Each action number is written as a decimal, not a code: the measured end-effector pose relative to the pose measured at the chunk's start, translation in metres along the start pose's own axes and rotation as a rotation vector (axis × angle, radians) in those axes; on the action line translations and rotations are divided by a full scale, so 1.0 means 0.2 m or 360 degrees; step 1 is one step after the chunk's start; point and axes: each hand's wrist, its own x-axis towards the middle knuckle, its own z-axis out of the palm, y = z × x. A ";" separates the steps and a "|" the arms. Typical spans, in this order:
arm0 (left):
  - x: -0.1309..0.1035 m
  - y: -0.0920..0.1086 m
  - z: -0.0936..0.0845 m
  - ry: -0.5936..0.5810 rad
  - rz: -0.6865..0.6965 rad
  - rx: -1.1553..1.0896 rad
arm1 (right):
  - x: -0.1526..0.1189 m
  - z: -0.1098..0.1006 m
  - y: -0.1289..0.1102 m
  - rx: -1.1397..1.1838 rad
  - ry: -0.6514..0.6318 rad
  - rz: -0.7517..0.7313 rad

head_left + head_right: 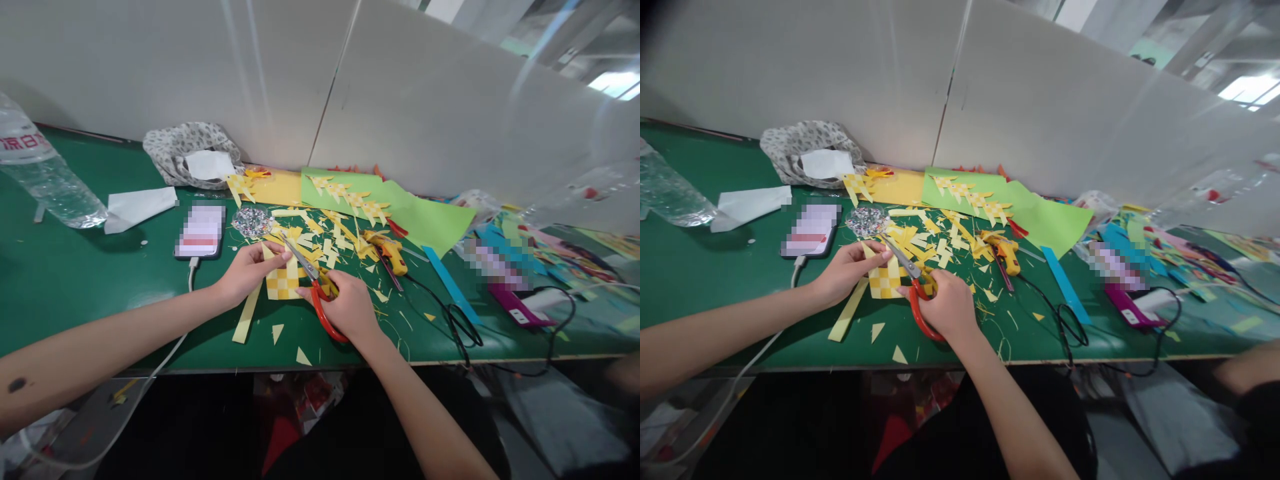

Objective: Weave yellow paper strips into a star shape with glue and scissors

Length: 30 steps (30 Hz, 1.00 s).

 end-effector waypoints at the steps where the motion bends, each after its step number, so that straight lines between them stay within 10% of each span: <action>1: 0.00 0.00 0.00 -0.0002 0.0001 -0.0002 | 0.00 0.00 0.00 -0.0001 0.0001 -0.0004; 30: -0.01 -0.01 0.00 -0.0036 0.0064 0.0228 | 0.00 -0.01 0.02 -0.0149 0.0165 0.0057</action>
